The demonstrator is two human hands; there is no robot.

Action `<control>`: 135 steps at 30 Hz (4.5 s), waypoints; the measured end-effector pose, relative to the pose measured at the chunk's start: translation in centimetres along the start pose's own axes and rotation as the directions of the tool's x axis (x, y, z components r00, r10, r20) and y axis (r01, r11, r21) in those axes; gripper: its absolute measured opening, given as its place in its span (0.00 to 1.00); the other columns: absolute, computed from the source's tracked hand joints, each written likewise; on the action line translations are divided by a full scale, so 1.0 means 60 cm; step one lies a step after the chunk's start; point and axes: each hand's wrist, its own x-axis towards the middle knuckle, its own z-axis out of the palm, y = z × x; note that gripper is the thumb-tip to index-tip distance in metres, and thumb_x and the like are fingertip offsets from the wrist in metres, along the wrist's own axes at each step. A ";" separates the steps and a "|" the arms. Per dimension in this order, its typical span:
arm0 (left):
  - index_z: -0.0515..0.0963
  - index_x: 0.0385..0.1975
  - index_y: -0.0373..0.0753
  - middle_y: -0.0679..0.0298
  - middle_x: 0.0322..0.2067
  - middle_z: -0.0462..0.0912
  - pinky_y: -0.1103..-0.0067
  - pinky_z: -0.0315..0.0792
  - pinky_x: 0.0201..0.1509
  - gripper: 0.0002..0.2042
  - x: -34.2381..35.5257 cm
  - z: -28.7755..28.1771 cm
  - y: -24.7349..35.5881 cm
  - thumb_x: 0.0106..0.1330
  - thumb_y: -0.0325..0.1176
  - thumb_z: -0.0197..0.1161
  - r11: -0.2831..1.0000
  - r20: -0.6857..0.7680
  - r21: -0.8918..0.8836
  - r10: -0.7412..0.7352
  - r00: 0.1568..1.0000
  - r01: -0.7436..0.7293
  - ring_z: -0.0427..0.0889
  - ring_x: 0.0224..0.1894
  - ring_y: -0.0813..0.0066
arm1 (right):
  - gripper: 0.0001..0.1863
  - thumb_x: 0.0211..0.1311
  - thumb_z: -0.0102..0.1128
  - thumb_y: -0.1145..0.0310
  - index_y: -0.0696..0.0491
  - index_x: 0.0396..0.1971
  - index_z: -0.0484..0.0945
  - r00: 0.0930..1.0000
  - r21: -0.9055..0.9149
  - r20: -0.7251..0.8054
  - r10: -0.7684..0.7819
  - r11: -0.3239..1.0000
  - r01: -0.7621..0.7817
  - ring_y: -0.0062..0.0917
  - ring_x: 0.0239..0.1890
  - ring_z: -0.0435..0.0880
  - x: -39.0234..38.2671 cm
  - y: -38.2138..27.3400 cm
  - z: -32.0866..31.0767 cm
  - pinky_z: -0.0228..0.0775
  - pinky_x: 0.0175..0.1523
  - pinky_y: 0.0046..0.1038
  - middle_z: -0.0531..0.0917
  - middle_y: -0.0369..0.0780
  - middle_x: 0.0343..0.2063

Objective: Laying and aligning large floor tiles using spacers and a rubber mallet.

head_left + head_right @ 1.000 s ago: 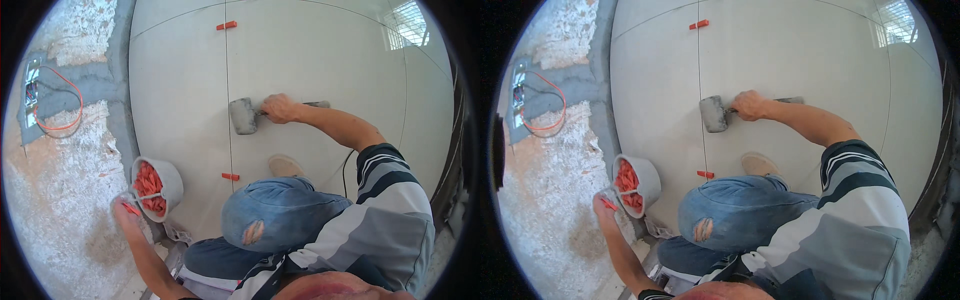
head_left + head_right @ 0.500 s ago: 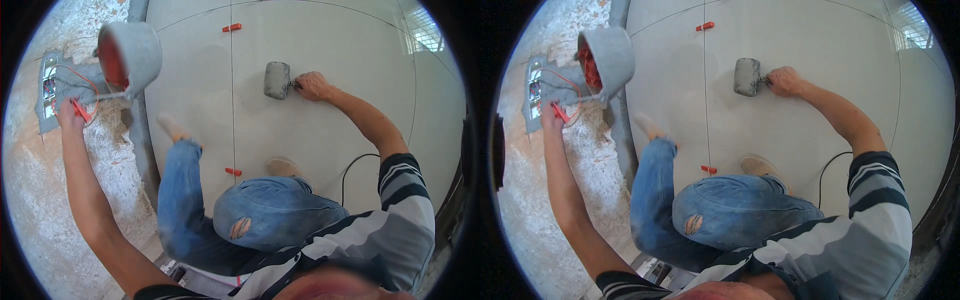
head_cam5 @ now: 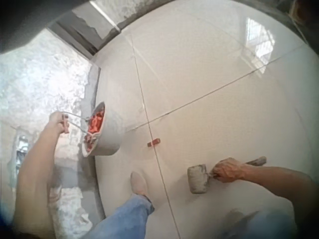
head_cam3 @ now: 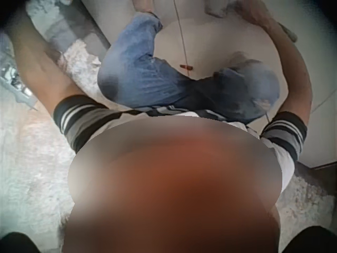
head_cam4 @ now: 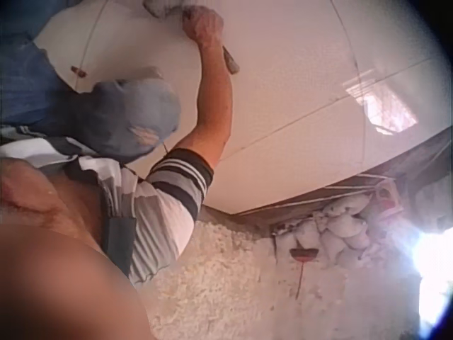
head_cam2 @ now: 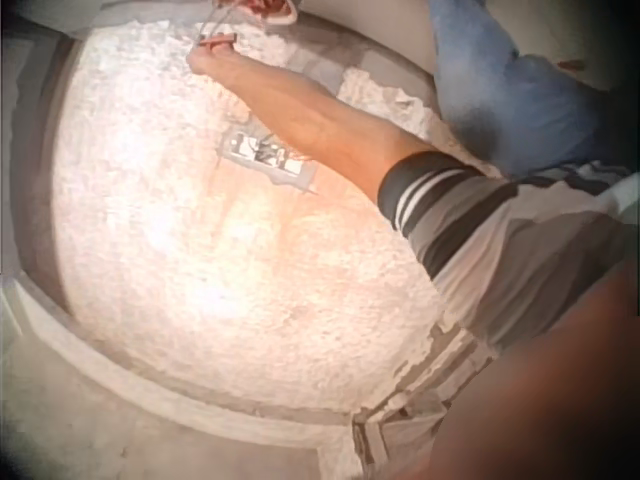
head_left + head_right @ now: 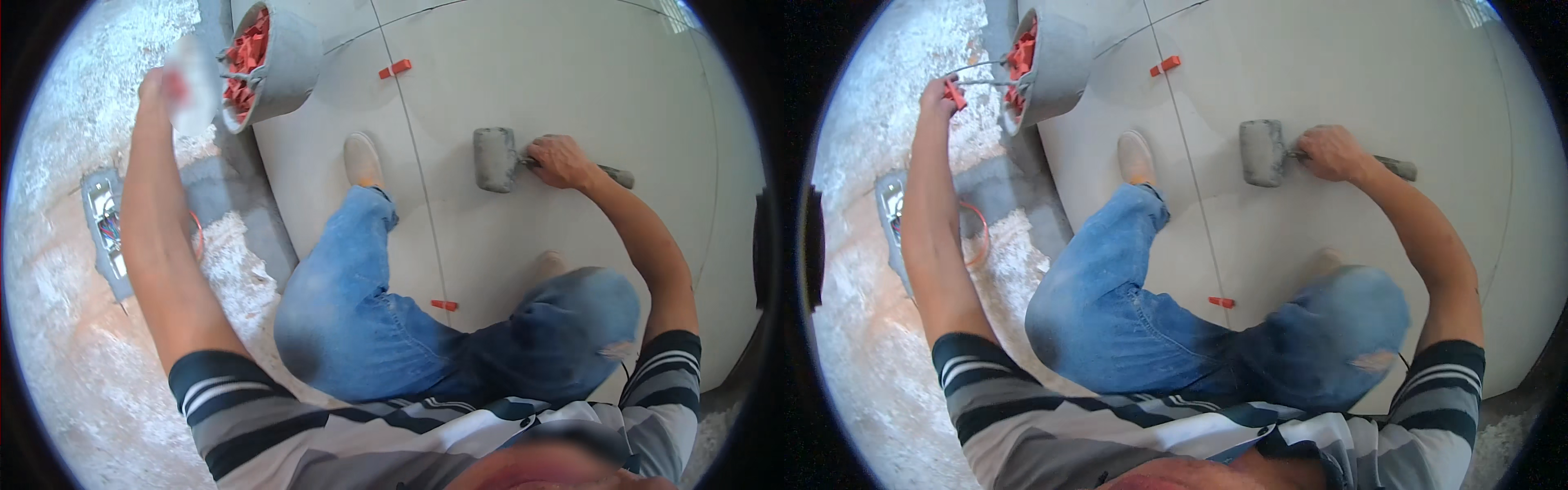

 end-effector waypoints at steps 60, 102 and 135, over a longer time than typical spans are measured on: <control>0.61 0.64 0.39 0.61 0.65 0.61 0.66 0.56 0.62 0.30 -0.091 0.414 -0.381 0.65 0.49 0.51 -0.076 0.841 0.199 0.525 0.130 -0.977 0.58 0.67 0.67 | 0.06 0.41 0.57 0.68 0.55 0.16 0.76 0.935 -0.209 0.354 0.001 0.975 0.078 0.45 0.24 0.77 0.391 -0.185 -0.255 0.69 0.31 0.42 0.77 0.46 0.16; 0.72 0.45 0.30 0.60 0.27 0.83 0.76 0.75 0.36 0.18 -0.076 0.349 -0.431 0.60 0.37 0.61 0.970 0.583 0.149 0.069 0.809 -0.190 0.81 0.27 0.73 | 0.08 0.41 0.57 0.70 0.59 0.21 0.75 0.904 0.155 0.178 0.388 0.896 -0.415 0.50 0.26 0.76 0.152 -0.027 -0.109 0.67 0.32 0.44 0.77 0.51 0.19; 0.75 0.44 0.39 0.55 0.32 0.80 0.64 0.74 0.37 0.14 -0.081 0.392 -0.404 0.59 0.33 0.55 0.631 0.618 0.330 0.418 0.666 -0.702 0.80 0.33 0.54 | 0.09 0.45 0.56 0.67 0.57 0.23 0.75 0.869 0.135 0.225 0.441 0.869 -0.476 0.50 0.28 0.77 0.157 -0.022 -0.104 0.67 0.34 0.46 0.78 0.51 0.21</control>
